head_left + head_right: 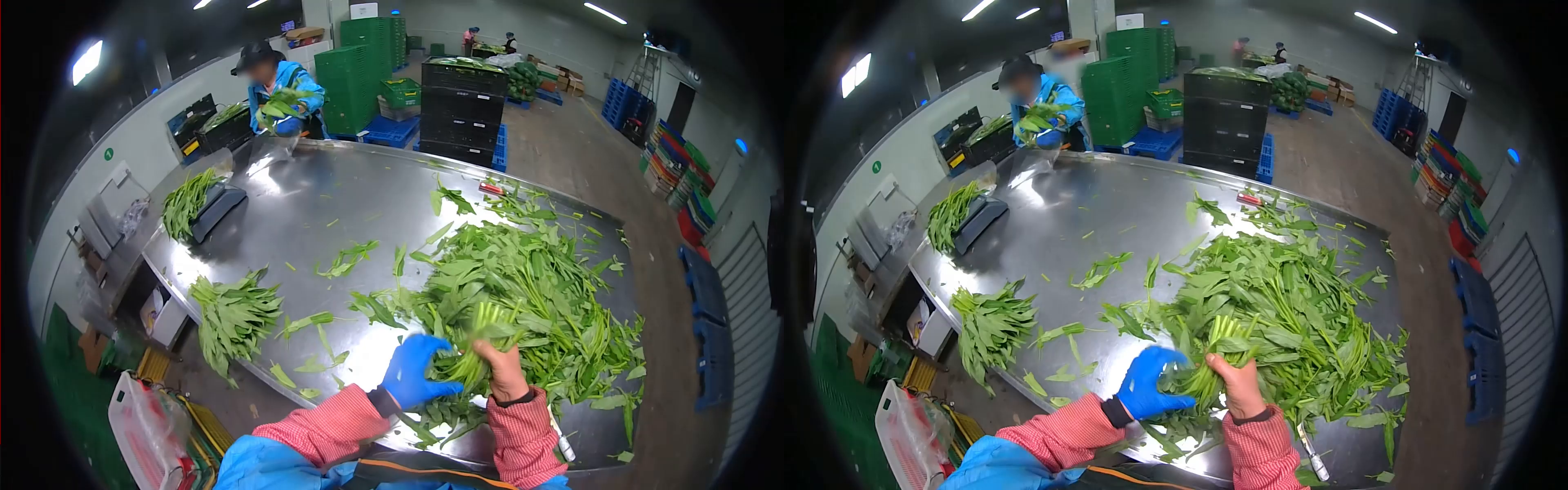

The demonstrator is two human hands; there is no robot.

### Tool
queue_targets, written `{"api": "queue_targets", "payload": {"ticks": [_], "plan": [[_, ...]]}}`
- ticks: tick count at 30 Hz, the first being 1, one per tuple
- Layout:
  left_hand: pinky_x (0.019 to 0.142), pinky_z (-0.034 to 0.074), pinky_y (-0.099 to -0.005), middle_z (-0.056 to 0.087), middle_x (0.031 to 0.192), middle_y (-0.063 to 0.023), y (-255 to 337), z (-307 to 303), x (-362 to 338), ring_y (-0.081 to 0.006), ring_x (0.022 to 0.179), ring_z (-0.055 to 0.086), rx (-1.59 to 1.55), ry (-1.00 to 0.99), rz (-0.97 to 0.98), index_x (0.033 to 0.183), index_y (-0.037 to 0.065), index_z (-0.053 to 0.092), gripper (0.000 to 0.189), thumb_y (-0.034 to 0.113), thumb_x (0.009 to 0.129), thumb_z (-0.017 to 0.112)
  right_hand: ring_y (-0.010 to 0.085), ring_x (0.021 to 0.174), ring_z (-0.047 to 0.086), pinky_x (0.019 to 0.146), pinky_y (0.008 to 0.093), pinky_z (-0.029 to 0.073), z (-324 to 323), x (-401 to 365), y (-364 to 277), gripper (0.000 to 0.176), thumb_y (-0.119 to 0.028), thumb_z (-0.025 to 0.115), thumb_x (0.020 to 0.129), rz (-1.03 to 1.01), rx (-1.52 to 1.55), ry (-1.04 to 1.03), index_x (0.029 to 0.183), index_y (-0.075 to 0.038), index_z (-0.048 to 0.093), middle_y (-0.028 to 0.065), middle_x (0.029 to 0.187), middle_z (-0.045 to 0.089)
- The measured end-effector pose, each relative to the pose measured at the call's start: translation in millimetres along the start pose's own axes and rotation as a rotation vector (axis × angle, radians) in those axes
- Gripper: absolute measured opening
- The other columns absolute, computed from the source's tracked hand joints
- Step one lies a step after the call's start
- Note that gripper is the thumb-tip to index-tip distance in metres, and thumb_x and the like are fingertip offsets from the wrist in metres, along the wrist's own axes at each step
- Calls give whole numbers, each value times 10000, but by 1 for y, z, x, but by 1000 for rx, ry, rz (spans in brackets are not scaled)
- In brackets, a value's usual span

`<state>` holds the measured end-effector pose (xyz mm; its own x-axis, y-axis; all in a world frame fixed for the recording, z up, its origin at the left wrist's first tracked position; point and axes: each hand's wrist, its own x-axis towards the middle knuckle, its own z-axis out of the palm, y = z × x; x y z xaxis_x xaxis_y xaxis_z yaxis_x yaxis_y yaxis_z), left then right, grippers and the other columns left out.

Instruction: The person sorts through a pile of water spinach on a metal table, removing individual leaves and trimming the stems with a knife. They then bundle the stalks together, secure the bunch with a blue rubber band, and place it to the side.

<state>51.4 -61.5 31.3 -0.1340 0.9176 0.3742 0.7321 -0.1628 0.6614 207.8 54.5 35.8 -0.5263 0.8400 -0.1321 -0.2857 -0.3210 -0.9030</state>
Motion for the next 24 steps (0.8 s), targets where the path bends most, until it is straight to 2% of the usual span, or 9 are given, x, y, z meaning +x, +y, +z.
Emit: {"api": "queue_targets", "payload": {"ticks": [6,11,13,14,19,20,21,22,24], "plan": [[1064,317,-358,395,1405,-128,-8,13,19,-231,1281,389,-1001,-188,-146,1459,37,190,1006,237,697,816,173,880,612,793,305,496,29,-33,-16,393,-45,685,773,53,145,-188,1136,1,542,69,1015,626],[1013,386,-336,517,1293,-88,-3,28,0,-172,1160,495,-1296,-513,-228,1386,37,376,722,150,778,749,239,929,562,831,359,449,35,-38,-26,555,-267,750,729,-363,-600,-199,1142,7,501,104,1035,578],[914,466,-313,593,1191,-86,15,8,0,-151,1037,574,-1179,-639,-316,1272,29,507,547,152,793,739,292,972,520,853,382,417,28,-37,-31,598,-347,740,716,-589,-1162,-103,1138,12,516,141,1073,525],[889,478,-305,602,1177,-84,21,4,3,-150,1013,586,-1133,-651,-266,1245,31,532,510,157,796,737,347,939,490,842,431,377,20,-31,-25,656,-386,791,621,-629,-1195,-155,1059,1,492,169,975,509],[852,477,-294,683,970,-78,-6,12,5,-138,921,619,-440,-575,-133,1188,63,585,491,229,753,742,294,925,539,814,397,424,-12,-31,-15,492,-317,756,696,-565,-1107,-303,1045,-18,582,149,1022,540],[763,505,-331,685,852,-86,-22,8,4,-201,799,647,-153,-382,88,1156,76,598,444,240,755,695,261,901,553,794,372,438,-17,-37,-19,444,-290,744,721,-513,-1035,-270,1041,-21,593,138,1016,550],[732,506,-395,674,880,-152,8,-38,24,-310,755,643,53,-672,-320,859,56,690,224,259,787,629,228,877,567,774,347,452,-26,-45,-21,397,-262,732,746,-456,-961,-220,1037,-25,605,128,1010,560],[683,513,-406,678,859,-151,-27,-30,13,-328,698,637,504,-400,115,784,64,694,214,261,797,611,178,826,565,736,304,454,-44,-49,-16,334,-221,706,778,-329,-831,-144,1023,-17,608,103,963,581],[618,501,-440,671,823,-147,-45,-30,19,-350,699,633,507,-169,31,869,95,661,214,290,816,593,105,748,546,680,243,449,-85,-56,2,250,-165,666,826,-179,-637,31,1009,-3,610,53,871,611]]}}
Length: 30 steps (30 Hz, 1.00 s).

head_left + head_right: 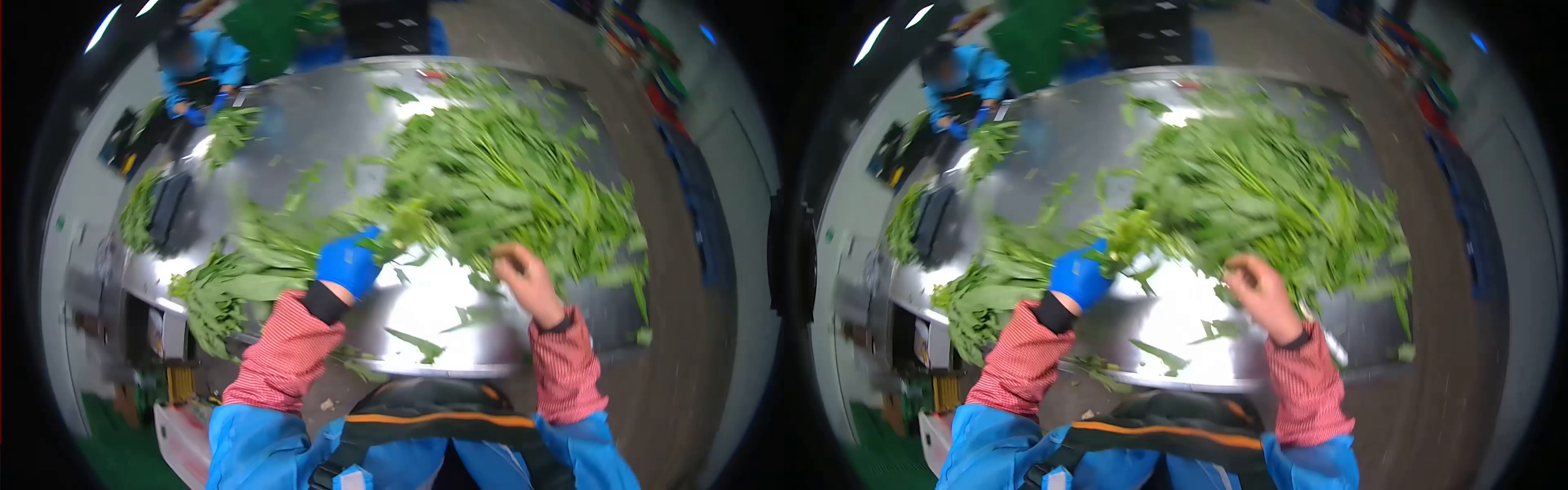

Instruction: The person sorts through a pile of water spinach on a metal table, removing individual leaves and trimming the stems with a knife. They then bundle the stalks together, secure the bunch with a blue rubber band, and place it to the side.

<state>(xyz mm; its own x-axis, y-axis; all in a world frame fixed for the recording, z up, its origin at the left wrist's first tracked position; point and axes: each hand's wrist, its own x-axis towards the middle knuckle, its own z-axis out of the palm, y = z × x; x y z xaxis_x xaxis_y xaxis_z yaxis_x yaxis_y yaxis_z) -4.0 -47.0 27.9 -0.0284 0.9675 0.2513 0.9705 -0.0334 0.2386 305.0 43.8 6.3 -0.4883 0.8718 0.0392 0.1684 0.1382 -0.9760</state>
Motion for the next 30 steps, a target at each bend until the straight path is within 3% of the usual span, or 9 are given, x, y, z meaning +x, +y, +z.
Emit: {"api": "queue_targets", "payload": {"ticks": [1,3,4,7,8,17,24,27,30], "plan": [[573,490,-449,663,810,-146,-4,17,-2,-367,675,620,24,-15,-88,888,112,639,205,298,837,571,83,722,530,663,226,442,-13,-9,16,229,-150,652,843,53,46,76,1008,3,609,28,825,619],[619,502,-456,667,864,-155,-4,54,-18,-374,740,631,13,-290,-175,914,102,639,260,338,818,587,112,705,555,646,243,450,-45,-27,37,252,-190,655,848,202,-160,174,995,10,610,62,802,634],[643,508,-459,669,891,-160,1,66,-21,-377,772,636,24,-414,-224,927,98,640,289,358,808,595,202,712,601,633,316,475,-57,-38,40,245,-213,657,831,206,-377,226,928,7,614,121,814,633],[750,511,-448,668,929,-177,25,93,-22,-361,856,641,36,-610,-300,1055,117,632,344,332,794,573,313,744,608,645,405,484,-79,-73,65,226,-205,663,785,106,-1047,225,862,-1,606,165,813,614],[784,508,-442,668,948,-178,29,101,-23,-364,895,637,43,-650,-319,1048,112,648,370,365,796,554,350,755,598,669,443,483,-84,-83,72,208,-179,665,738,116,-1083,171,834,-8,596,162,796,602],[829,503,-425,662,1002,-185,59,130,-10,-353,950,635,119,-885,-308,978,64,689,378,356,808,519,320,805,577,697,444,487,-110,-137,130,137,-132,615,753,228,-1457,226,858,-55,572,132,856,565],[842,503,-417,651,1062,-185,66,141,-9,-334,988,631,95,-911,-324,1029,75,678,377,341,824,506,380,798,559,704,468,464,-133,-135,153,142,-109,531,795,112,-1260,206,916,-38,513,175,865,554],[836,504,-416,650,1051,-197,60,135,-4,-354,978,627,8,-888,-372,1017,65,678,428,401,778,564,401,816,553,714,480,445,-114,-130,121,186,-140,515,823,241,-964,310,968,-23,519,207,875,560],[775,512,-418,669,935,-200,59,128,-4,-373,863,643,-93,-826,-354,946,67,687,435,438,725,634,400,831,555,710,469,444,-70,-124,74,190,-137,496,847,110,-712,329,985,-14,539,210,884,569]]}}
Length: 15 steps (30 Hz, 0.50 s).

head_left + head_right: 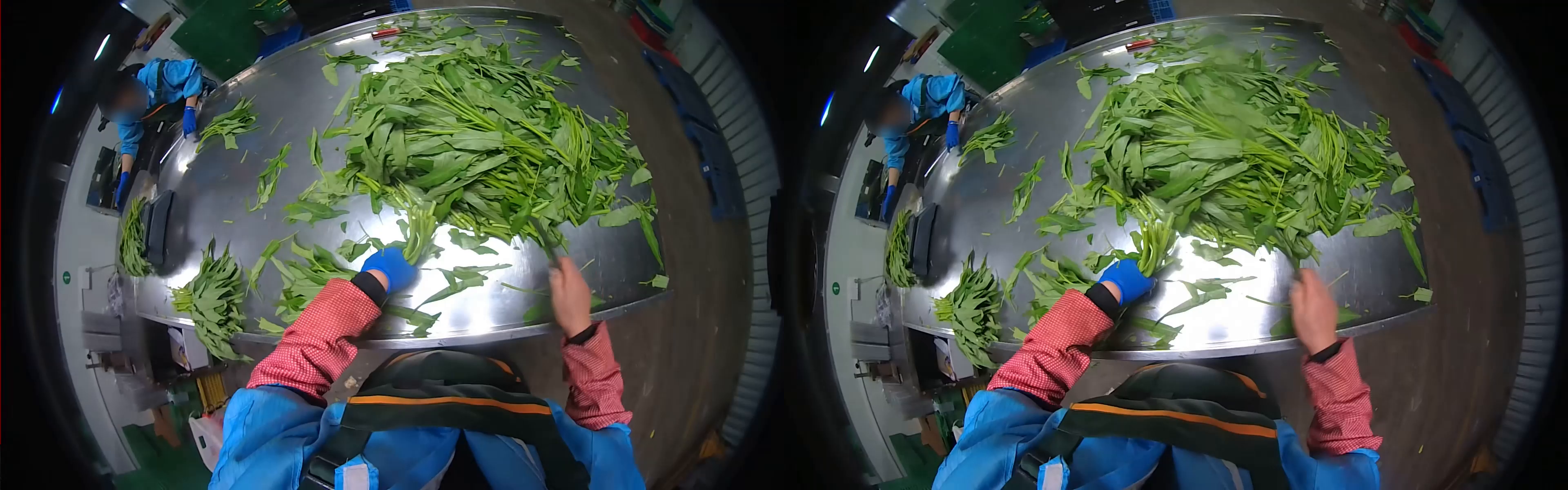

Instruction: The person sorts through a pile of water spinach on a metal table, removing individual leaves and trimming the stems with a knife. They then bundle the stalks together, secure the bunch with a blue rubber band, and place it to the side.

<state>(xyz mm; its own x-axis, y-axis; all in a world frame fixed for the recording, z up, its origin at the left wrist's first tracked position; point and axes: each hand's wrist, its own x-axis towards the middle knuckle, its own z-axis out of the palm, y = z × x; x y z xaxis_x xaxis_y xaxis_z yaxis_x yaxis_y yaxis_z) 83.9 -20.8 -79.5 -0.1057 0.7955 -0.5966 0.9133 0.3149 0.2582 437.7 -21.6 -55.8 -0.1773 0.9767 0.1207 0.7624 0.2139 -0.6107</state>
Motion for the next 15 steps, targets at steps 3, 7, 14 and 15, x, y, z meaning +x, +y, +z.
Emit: {"api": "queue_targets", "payload": {"ticks": [3,7,14,15], "plan": [[849,497,-408,647,1055,-205,18,-22,-11,-348,985,627,-159,-145,-14,1022,75,675,461,421,726,604,344,785,571,672,414,466,23,3,-61,134,-79,519,827,-320,56,43,946,-31,557,173,835,565],[840,491,-422,656,1012,-189,31,-16,-19,-366,953,621,-115,-96,127,1022,93,659,416,400,754,580,289,723,571,611,390,466,50,28,-126,30,-54,540,804,-458,-55,26,834,-56,537,137,763,540],[739,496,-458,663,956,-149,27,-42,-46,-364,860,629,-50,266,207,1171,157,561,388,350,835,554,306,682,571,583,408,466,90,7,-27,25,-66,547,801,-209,-186,-95,788,-58,527,133,724,549],[725,496,-460,664,954,-139,20,-38,-47,-360,846,632,-35,326,206,1176,164,555,378,336,839,556,306,686,569,583,405,467,79,0,-36,33,-71,550,802,-209,-158,-66,785,-57,524,130,728,545]]}}
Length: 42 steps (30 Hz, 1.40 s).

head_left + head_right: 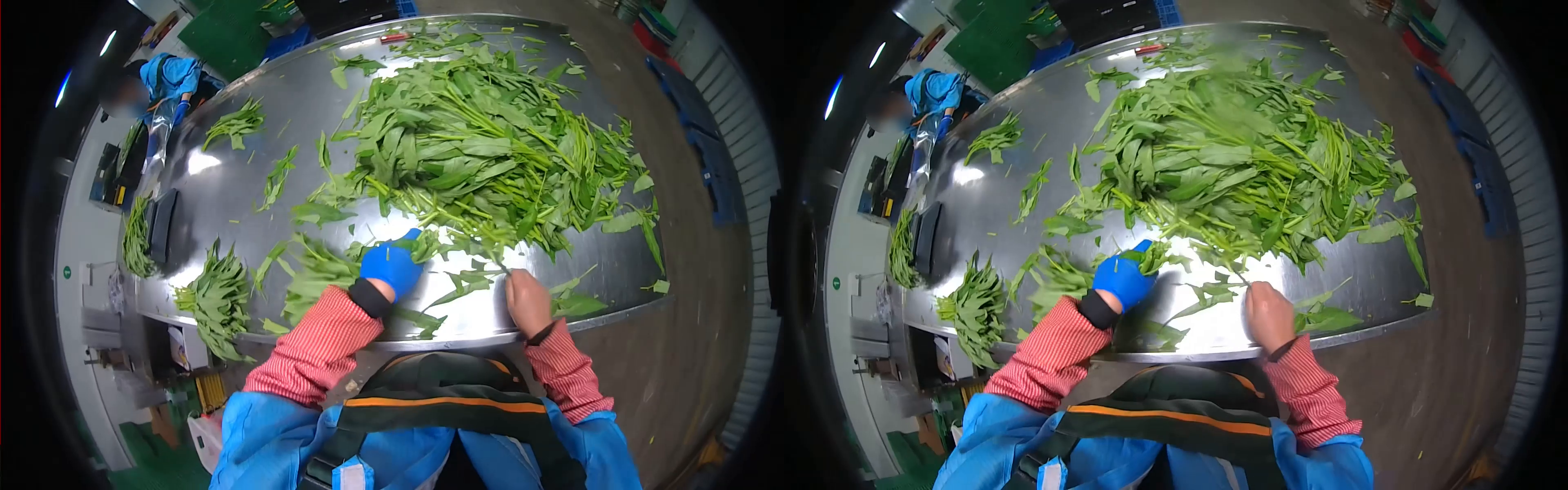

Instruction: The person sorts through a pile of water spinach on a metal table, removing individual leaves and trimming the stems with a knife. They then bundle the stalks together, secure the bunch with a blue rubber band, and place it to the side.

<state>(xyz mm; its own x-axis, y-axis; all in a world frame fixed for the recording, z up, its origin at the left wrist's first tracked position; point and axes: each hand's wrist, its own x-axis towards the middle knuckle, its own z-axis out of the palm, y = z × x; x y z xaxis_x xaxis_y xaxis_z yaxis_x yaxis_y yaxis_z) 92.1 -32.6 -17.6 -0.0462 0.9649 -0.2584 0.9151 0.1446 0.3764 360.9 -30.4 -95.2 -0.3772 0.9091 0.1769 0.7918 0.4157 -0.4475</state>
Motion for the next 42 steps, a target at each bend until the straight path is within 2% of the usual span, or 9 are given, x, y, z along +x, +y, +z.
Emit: {"api": "queue_targets", "payload": {"ticks": [6,9,14,18,22,27,30,33,42], "plan": [[672,500,-437,652,960,-146,3,16,3,-352,827,629,3,234,289,1108,141,581,339,288,806,631,293,716,555,604,380,471,-55,50,-82,52,-29,565,773,-222,151,269,792,-36,518,127,748,506],[716,513,-383,654,910,-139,1,-14,16,-303,803,644,25,140,289,1129,84,568,384,231,787,666,299,746,559,637,387,467,-30,40,-27,158,-41,613,752,-112,48,231,899,-11,561,137,790,525],[850,501,-389,650,895,-120,-45,-96,26,-250,907,634,-1459,-63,208,1118,40,534,265,187,905,593,334,907,533,781,449,440,-38,23,12,496,-233,713,737,-4,-181,-9,1120,30,538,182,979,528],[885,497,-413,651,945,-132,-34,-108,21,-273,942,628,-1750,-101,118,1125,63,534,319,292,911,596,368,1058,506,914,417,422,-81,78,-73,861,-313,775,659,-163,209,19,1348,8,370,216,1148,495],[874,503,-392,657,981,-130,-5,-101,17,-250,948,627,-1810,10,-60,1118,85,546,323,324,908,602,370,1129,491,974,446,391,-51,116,-134,1008,-511,761,657,-245,502,-162,1361,50,308,258,1220,481],[935,441,-318,584,1176,-91,10,-96,7,-169,1071,557,-1346,62,15,1201,61,518,406,300,892,627,224,1004,569,910,337,439,0,117,-150,624,-186,723,740,-60,1325,-372,1248,20,427,108,1094,582],[992,390,-344,474,1318,-156,-37,-73,6,-248,1213,461,-810,213,345,1415,19,298,811,304,795,736,167,989,559,895,303,437,21,104,-134,513,-67,682,753,111,1636,-443,1221,-14,477,53,1082,582],[1066,319,-399,378,1387,-229,-61,-29,-21,-300,1313,356,-992,-100,66,1486,82,42,1118,311,704,808,159,1001,552,904,303,429,26,96,-130,519,-35,680,749,287,1795,-440,1229,-37,483,48,1087,582],[1082,291,-351,322,1444,-184,-38,50,-45,-281,1323,350,-946,156,59,1471,26,-73,1258,234,636,845,206,1037,571,920,355,465,36,85,-135,565,-244,711,797,453,2090,-525,1274,-63,467,83,1120,587]]}}
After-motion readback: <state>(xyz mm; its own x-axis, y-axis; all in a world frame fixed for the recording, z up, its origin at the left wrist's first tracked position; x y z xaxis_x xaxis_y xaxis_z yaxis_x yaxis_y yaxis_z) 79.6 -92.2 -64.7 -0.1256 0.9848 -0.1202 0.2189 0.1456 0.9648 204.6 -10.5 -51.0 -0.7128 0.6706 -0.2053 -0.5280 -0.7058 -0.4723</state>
